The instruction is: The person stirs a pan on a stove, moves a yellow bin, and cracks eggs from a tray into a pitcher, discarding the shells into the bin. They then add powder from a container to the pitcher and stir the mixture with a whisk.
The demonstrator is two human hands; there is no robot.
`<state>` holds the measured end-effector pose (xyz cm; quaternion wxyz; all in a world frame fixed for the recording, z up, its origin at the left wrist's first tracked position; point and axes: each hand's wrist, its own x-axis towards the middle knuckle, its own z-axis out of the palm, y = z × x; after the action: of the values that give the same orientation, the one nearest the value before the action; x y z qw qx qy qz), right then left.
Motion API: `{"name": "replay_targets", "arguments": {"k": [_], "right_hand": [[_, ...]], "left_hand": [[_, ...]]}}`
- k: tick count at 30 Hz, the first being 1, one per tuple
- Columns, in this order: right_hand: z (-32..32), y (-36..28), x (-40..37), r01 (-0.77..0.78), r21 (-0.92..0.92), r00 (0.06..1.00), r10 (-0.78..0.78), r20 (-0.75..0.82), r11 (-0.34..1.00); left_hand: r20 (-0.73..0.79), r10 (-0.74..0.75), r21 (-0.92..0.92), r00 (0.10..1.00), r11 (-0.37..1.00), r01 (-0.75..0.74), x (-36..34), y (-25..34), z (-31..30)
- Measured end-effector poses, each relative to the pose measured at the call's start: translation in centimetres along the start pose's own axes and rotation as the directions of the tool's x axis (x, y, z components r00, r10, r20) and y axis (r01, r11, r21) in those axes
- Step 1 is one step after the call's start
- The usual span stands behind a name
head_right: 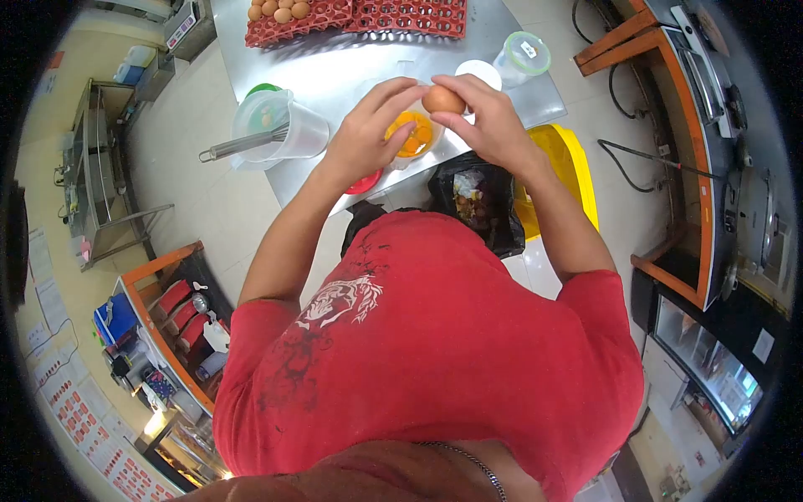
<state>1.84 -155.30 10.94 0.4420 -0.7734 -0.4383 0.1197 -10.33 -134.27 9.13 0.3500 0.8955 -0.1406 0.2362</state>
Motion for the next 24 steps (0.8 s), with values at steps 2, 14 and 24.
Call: {"name": "replay_targets", "arguments": {"k": [2, 14, 24], "right_hand": [[0.5, -0.4, 0.2, -0.097, 0.236, 0.995, 0.087, 0.053, 0.967], [3.4, -0.3, 2.4, -0.265, 0.486, 0.962, 0.193, 0.194, 0.833], [3.1, -0.8, 2.5, -0.219, 0.25, 0.972, 0.188, 0.144, 0.943]], "left_hand": [[-0.011, 0.064, 0.02, 0.998, 0.998, -0.063, 0.1, 0.0, 0.1], [-0.101, 0.014, 0.001, 0.995, 1.0, -0.014, -0.6, -1.7, 0.5], [-0.118, 0.014, -0.015, 0.993, 1.0, -0.016, -0.8, -2.5, 0.8]]}}
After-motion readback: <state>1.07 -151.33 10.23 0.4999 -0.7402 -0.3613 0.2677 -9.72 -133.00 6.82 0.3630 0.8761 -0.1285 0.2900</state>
